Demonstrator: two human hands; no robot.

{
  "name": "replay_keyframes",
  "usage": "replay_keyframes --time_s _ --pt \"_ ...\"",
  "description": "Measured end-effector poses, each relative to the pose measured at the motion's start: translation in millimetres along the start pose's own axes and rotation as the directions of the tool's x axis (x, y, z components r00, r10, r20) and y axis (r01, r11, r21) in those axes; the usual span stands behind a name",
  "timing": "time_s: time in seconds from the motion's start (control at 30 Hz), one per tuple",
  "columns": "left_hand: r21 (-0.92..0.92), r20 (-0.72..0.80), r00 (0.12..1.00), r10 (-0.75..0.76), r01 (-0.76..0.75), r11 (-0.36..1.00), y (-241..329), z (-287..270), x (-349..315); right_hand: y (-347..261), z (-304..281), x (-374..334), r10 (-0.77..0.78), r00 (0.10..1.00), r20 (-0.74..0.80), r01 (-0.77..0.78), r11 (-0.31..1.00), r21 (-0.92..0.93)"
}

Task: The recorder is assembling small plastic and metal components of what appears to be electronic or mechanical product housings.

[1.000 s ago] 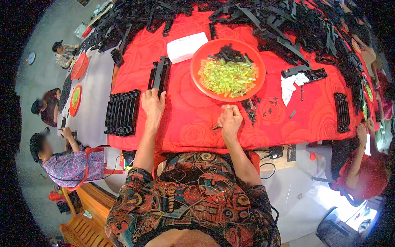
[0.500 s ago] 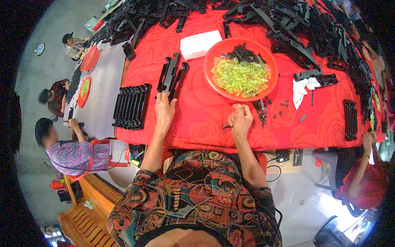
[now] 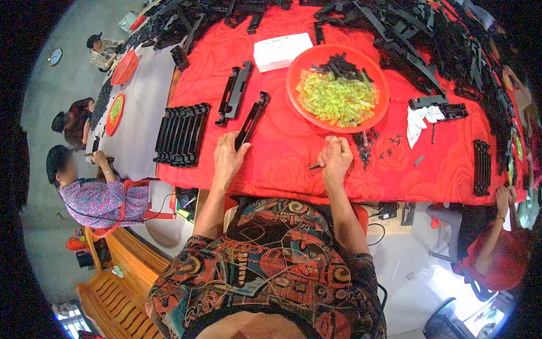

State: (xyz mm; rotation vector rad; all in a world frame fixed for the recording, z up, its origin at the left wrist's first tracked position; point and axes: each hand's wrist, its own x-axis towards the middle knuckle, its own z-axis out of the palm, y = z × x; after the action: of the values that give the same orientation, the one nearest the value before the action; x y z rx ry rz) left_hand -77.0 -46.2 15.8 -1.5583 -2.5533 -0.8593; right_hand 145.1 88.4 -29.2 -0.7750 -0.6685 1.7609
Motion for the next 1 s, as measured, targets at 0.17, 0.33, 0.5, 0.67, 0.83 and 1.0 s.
replay_keyframes --time_s 0.17,0.33,0.5,0.67,0.83,1.0 --pt "-0.073 0.133 0.990 0.051 -0.041 0.996 -8 -30 -3 1 -1 -1 -0.033 0.999 -0.003 0.033 0.999 0.013" --pt "-0.089 0.187 0.980 0.070 -0.054 0.995 -14 -39 -10 2 0 -1 -0.048 0.998 -0.033 0.049 0.998 0.041" --pt "-0.123 0.210 0.968 0.137 -0.113 0.986 -1 -26 -3 -6 -2 -2 -0.050 0.996 -0.074 0.053 0.998 0.042" --pt "-0.194 0.225 0.941 0.253 -0.211 0.958 21 -5 4 -17 -7 1 -0.121 0.985 -0.120 0.120 0.993 -0.016" --pt "-0.232 0.244 0.920 0.308 -0.253 0.939 39 12 9 -17 -7 1 -0.124 0.979 -0.164 0.124 0.992 -0.009" --pt "-0.231 0.241 0.917 0.319 -0.265 0.936 38 17 7 -16 -7 3 -0.119 0.982 -0.149 0.122 0.993 0.006"
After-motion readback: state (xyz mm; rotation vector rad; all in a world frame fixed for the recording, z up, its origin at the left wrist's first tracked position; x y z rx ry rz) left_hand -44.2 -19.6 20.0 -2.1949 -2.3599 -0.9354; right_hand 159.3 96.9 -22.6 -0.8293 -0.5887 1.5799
